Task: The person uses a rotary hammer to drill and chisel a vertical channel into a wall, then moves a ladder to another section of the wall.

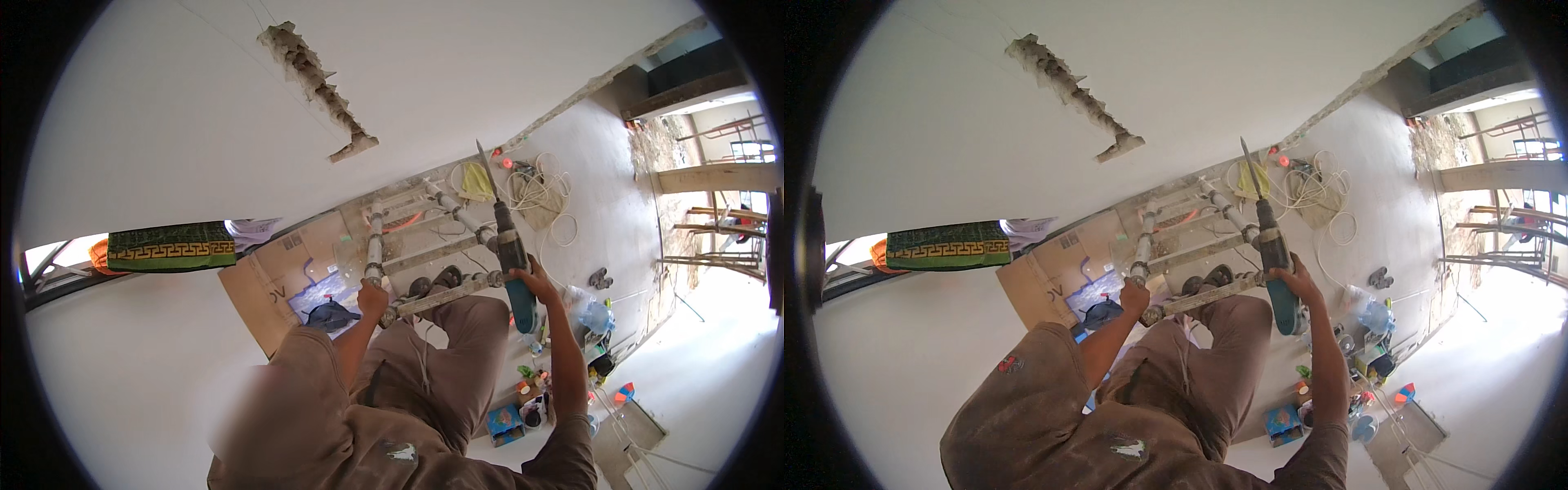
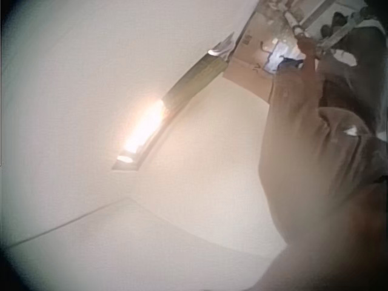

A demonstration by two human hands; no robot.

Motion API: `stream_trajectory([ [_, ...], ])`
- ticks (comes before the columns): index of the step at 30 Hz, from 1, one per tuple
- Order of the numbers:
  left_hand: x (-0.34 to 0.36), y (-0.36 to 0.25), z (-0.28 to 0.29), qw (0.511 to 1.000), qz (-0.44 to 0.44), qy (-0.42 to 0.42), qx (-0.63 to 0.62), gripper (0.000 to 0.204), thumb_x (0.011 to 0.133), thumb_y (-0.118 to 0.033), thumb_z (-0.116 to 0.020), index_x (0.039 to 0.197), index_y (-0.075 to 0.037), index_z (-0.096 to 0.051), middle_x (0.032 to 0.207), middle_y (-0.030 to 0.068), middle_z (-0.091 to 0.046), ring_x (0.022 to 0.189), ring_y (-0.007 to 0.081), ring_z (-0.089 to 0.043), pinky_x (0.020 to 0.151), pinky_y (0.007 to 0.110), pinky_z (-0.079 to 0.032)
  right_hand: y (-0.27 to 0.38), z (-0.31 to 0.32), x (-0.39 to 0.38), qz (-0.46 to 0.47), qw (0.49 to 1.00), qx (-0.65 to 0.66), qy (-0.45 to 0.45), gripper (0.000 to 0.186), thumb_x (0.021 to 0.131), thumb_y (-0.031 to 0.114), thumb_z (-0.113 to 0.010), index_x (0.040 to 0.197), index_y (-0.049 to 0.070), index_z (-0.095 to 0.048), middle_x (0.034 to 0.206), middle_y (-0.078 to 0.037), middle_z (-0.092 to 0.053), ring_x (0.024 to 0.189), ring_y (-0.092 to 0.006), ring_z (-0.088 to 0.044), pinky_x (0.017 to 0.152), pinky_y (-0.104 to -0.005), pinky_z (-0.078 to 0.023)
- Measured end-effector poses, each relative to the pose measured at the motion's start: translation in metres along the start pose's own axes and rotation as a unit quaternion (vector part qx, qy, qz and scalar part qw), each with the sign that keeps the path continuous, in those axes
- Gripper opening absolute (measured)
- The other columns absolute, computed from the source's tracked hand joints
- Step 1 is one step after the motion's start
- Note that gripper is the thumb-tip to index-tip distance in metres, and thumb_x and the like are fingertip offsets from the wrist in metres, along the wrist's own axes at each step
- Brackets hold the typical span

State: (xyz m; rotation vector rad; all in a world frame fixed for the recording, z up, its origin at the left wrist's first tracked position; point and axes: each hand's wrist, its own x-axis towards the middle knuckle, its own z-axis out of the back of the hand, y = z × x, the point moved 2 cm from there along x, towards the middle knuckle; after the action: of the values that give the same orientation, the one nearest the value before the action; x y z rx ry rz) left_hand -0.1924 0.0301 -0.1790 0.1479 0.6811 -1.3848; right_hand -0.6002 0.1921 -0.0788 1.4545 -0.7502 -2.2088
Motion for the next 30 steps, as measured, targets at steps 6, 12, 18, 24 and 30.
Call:
stream_trajectory([
  [6, -0.002, 0.004, 0.0, 0.999, -0.018, 0.001, 0.038, 0.037, 0.086, -0.022, -0.056, 0.111, 0.004, -0.045, 0.083, 0.0281, -0.065, 0.078, 0.0433, -0.066, 0.07, 0.052, -0.052, 0.032, -0.002, -0.015, 0.002, 1.0, 0.018, 0.022, 0.09, 0.073, 0.041, -0.074, 0.143, -0.001, -0.035, 0.125, -0.021, -0.057, 0.114, -0.0281, -0.055, 0.097, -0.0373, -0.044],
  [12, -0.004, 0.004, -0.003, 0.997, -0.048, -0.023, 0.05, 0.036, 0.085, -0.021, -0.059, 0.109, 0.003, -0.047, 0.077, 0.0273, -0.064, 0.073, 0.0455, -0.064, 0.065, 0.054, -0.05, 0.023, 0.007, -0.007, -0.04, 0.995, 0.068, 0.057, 0.096, 0.07, 0.042, -0.077, 0.145, 0.001, -0.033, 0.128, -0.021, -0.055, 0.118, -0.0285, -0.054, 0.099, -0.0383, -0.043],
  [18, -0.005, 0.018, -0.004, 0.998, -0.052, -0.022, 0.041, 0.039, 0.085, -0.03, -0.059, 0.11, -0.002, -0.049, 0.094, 0.0288, -0.064, 0.089, 0.0488, -0.061, 0.076, 0.056, -0.047, 0.014, -0.004, -0.003, 0.016, 0.998, 0.06, 0.018, 0.103, 0.066, 0.044, -0.08, 0.144, -0.004, -0.031, 0.127, -0.024, -0.056, 0.117, -0.0323, -0.057, 0.1, -0.0397, -0.044],
  [24, 0.025, 0.002, 0.004, 0.985, -0.093, 0.065, 0.129, 0.057, 0.082, -0.028, -0.065, 0.127, 0.002, -0.047, 0.106, 0.0279, -0.063, 0.098, 0.0449, -0.062, 0.086, 0.051, -0.049, 0.023, -0.004, -0.006, 0.021, 0.999, -0.013, -0.028, 0.105, 0.064, 0.047, -0.079, 0.143, -0.004, -0.032, 0.127, -0.031, -0.053, 0.12, -0.0406, -0.052, 0.1, -0.0439, -0.043],
  [30, 0.001, -0.171, 0.127, 0.954, -0.192, 0.073, -0.218, 0.056, 0.088, -0.025, -0.067, 0.132, 0.002, -0.046, 0.121, 0.0241, -0.059, 0.112, 0.0333, -0.059, 0.094, 0.041, -0.046, 0.026, -0.019, -0.018, -0.001, 0.993, -0.064, -0.097, 0.107, 0.064, 0.047, -0.078, 0.144, -0.004, -0.029, 0.126, -0.031, -0.049, 0.118, -0.0442, -0.049, 0.099, -0.0468, -0.042],
])
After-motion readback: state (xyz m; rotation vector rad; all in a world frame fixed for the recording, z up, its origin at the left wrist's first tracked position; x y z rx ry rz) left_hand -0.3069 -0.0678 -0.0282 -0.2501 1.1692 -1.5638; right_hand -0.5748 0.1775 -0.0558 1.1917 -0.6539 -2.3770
